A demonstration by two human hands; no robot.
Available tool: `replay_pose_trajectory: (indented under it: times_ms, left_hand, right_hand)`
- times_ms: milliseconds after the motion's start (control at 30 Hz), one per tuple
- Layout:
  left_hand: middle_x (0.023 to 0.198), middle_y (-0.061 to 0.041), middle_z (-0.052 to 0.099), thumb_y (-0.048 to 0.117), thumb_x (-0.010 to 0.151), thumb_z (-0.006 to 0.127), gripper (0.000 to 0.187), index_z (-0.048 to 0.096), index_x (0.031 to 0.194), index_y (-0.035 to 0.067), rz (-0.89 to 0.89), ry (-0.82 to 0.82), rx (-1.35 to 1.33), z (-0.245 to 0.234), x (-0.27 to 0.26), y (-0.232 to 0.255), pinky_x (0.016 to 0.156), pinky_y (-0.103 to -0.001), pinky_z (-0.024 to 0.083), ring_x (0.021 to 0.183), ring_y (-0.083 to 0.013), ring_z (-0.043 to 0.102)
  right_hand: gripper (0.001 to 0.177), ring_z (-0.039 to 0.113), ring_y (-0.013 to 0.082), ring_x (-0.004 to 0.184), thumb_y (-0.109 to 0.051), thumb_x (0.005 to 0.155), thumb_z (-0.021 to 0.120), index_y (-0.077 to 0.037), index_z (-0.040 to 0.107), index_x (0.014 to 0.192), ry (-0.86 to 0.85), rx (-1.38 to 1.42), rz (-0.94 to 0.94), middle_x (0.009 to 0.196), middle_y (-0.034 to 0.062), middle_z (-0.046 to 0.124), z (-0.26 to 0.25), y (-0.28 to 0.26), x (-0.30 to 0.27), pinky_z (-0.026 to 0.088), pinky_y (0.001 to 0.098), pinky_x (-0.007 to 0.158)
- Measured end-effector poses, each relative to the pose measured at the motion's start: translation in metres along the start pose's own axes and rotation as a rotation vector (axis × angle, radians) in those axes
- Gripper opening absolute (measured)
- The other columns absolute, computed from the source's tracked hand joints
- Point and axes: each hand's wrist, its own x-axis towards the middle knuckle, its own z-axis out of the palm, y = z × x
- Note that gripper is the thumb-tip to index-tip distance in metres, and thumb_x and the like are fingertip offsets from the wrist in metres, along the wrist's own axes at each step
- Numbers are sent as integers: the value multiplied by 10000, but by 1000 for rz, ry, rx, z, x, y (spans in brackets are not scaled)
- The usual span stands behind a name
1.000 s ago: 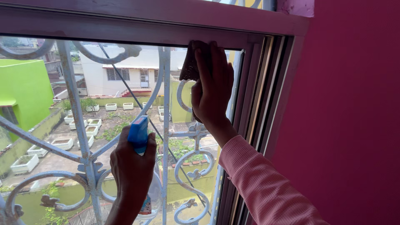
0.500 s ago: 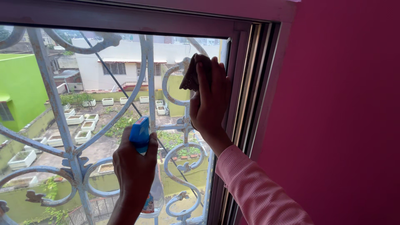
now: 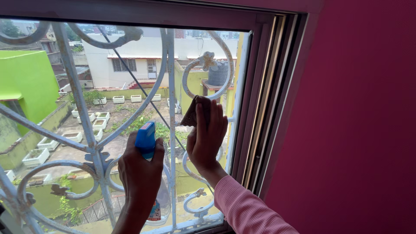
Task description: The person cleans the window by wiping the glass pane and frame with a cloth while holding a spray bottle.
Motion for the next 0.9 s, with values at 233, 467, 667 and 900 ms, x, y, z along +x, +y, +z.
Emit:
replay_pose_trajectory:
  times_ms: [233, 467, 667, 900]
  left_hand:
    - [743, -173, 706, 294, 905, 733, 319, 640, 1131, 89, -9, 35, 38, -42, 11, -21, 664, -510, 532, 717, -413, 714]
    - [733, -180, 701, 278, 904, 733, 334, 640, 1155, 79, -49, 70, 88, -88, 27, -44, 658, -514, 532, 713, -416, 708]
    - [756, -172, 710, 277, 915, 738, 321, 639, 1130, 61, -48, 105, 130, -118, 41, -67, 672, -500, 545, 711, -384, 725]
    - [755, -144, 716, 282, 898, 744, 358, 650, 1154, 50, -93, 132, 156, -157, 51, -86, 669, -472, 558, 682, -334, 729]
  right_hand:
    - [613, 287, 444, 1561, -145, 959, 464, -98, 457, 1570, -55, 58, 32, 1654, 258, 326, 20, -60, -2, 154, 605, 1269]
    - [600, 293, 426, 1573, -150, 987, 471, -113, 442, 1585, -24, 89, -31, 1667, 242, 326, 43, -111, 25, 157, 574, 1291]
    - [603, 280, 364, 1608, -147, 1018, 482, -188, 411, 1616, -11, 67, -60, 1694, 176, 323, 69, -153, 60, 130, 553, 1325]
    - [664, 243, 325, 1640, -158, 1007, 503, -228, 335, 1645, 14, 108, -103, 1727, 131, 273, 102, -201, 105, 98, 532, 1365]
